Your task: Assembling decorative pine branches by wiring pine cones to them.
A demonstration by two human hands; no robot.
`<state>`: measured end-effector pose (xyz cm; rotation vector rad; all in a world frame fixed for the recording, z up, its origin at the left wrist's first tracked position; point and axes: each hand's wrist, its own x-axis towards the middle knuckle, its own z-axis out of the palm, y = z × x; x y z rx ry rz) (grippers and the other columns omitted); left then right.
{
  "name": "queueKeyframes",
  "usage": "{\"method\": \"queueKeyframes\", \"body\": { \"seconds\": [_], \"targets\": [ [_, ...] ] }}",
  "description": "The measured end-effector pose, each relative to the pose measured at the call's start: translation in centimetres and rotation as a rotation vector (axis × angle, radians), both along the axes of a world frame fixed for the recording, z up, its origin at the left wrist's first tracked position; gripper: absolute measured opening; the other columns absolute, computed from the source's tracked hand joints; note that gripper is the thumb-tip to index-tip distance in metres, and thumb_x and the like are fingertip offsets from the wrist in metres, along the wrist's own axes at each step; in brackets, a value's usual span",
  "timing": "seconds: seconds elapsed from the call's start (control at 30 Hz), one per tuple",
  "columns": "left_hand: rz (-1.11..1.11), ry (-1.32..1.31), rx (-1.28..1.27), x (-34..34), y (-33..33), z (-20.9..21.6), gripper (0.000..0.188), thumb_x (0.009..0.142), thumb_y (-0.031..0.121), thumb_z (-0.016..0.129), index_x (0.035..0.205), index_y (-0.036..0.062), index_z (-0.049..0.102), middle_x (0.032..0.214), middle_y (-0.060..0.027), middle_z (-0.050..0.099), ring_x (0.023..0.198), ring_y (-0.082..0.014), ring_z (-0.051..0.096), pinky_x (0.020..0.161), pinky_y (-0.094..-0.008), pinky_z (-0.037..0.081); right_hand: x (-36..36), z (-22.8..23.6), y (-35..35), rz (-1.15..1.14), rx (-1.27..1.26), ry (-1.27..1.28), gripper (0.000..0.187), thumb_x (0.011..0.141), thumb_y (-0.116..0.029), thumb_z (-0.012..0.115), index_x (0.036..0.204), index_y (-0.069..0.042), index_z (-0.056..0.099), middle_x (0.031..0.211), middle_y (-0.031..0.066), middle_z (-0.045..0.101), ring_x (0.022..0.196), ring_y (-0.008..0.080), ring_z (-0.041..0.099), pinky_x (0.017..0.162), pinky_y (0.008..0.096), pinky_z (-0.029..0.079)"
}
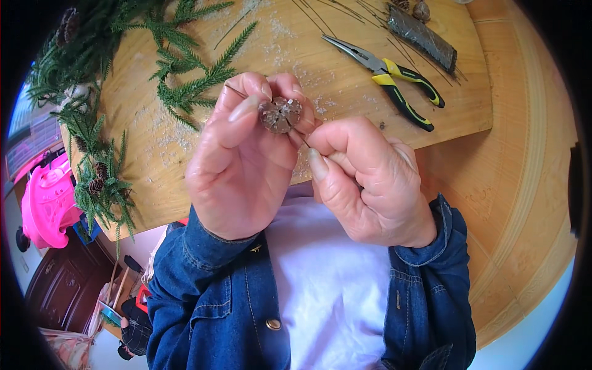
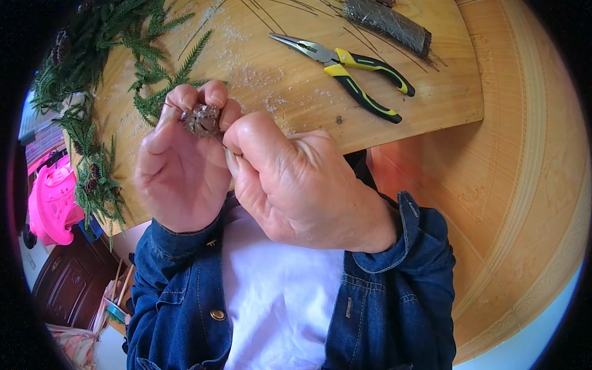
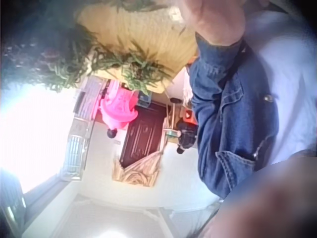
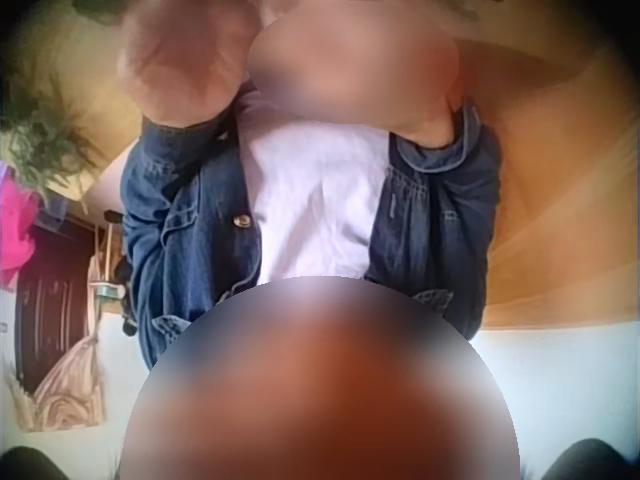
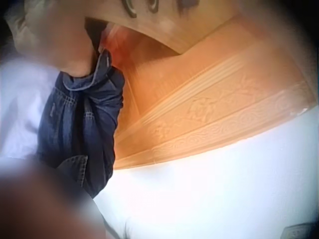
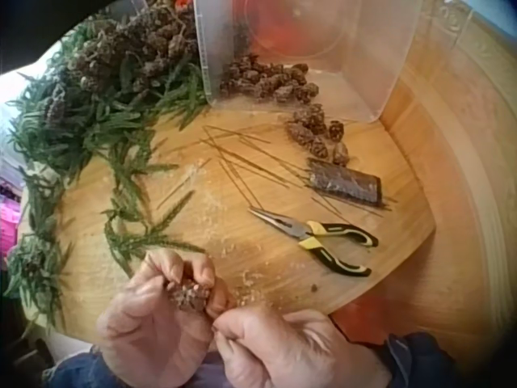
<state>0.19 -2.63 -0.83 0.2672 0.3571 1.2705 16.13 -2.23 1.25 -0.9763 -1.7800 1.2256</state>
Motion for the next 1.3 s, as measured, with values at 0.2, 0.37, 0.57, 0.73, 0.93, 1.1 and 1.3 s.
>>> {"method": "queueKeyframes", "body": {
  "seconds": [0.2,0.37,0.57,0.73,0.93,1.1,1.3],
  "targets": [
    [0.020,0.069,-0.065,0.2,0.1,0.1,0.011,0.095,0.012,0.047,0.104,0.0061,0.046,0.110,-0.0123,0.050,0.097,-0.0239,0.052,0.089,-0.0355,0.041,0.0,0.0,0.2,-0.012,0.013,-0.001,0.008,0.088,0.002,0.055,0.095,0.001,0.053,0.055,0.0031,0.055,0.049,0.0081,0.054,0.049,0.0218,0.043],
    [0.025,0.031,-0.117,0.3,0.2,0.1,0.010,0.096,0.012,0.047,0.104,0.0058,0.047,0.108,-0.0121,0.051,0.096,-0.0231,0.051,0.089,-0.0352,0.041,0.1,-0.5,0.4,-0.009,0.046,-0.008,0.008,0.087,0.003,0.056,0.094,0.001,0.053,0.055,0.0035,0.055,0.048,0.0100,0.055,0.049,0.0224,0.043],
    [0.006,-0.008,-0.068,0.2,0.1,-0.2,0.021,0.099,0.019,0.041,0.109,0.0018,0.047,0.110,-0.0135,0.044,0.098,-0.0247,0.042,0.091,-0.0352,0.037,0.3,-0.5,0.5,-0.005,0.075,0.009,0.009,0.086,0.004,0.057,0.093,0.001,0.053,0.056,0.0038,0.055,0.048,0.0118,0.056,0.049,0.0230,0.043],
    [-0.006,-0.047,-0.030,0.2,0.1,-0.1,0.022,0.096,0.019,0.045,0.108,0.0017,0.045,0.110,-0.0144,0.044,0.099,-0.0259,0.041,0.092,-0.0362,0.036,0.4,-0.2,0.3,-0.001,0.092,-0.010,0.009,0.085,0.005,0.056,0.093,0.001,0.053,0.055,0.0036,0.054,0.047,0.0121,0.055,0.049,0.0232,0.043],
    [0.005,0.010,-0.007,0.0,-0.1,-0.4,0.023,0.087,0.012,0.051,0.107,0.0023,0.044,0.112,-0.0158,0.044,0.100,-0.0265,0.042,0.093,-0.0367,0.037,0.3,-0.2,0.2,0.014,0.137,-0.022,0.010,0.086,0.005,0.055,0.094,0.001,0.052,0.055,0.0032,0.054,0.047,0.0109,0.054,0.049,0.0228,0.043],
    [0.058,0.112,-0.011,0.2,-0.4,-0.1,0.025,0.085,0.009,0.053,0.108,0.0027,0.046,0.113,-0.0159,0.045,0.101,-0.0266,0.045,0.094,-0.0372,0.037,0.0,-0.2,-0.5,-0.021,0.013,0.005,0.010,0.087,0.004,0.054,0.097,0.002,0.050,0.056,0.0031,0.055,0.049,0.0090,0.054,0.050,0.0226,0.044],
    [0.058,0.225,0.007,0.1,-0.4,-0.4,0.028,0.086,0.006,0.052,0.113,0.0027,0.046,0.116,-0.0156,0.047,0.100,-0.0239,0.049,0.092,-0.0344,0.039,-0.1,-0.6,-0.6,-0.023,-0.035,0.030,0.011,0.089,0.003,0.052,0.099,0.002,0.049,0.057,0.0030,0.057,0.051,0.0070,0.056,0.051,0.0222,0.045]
  ]
}}
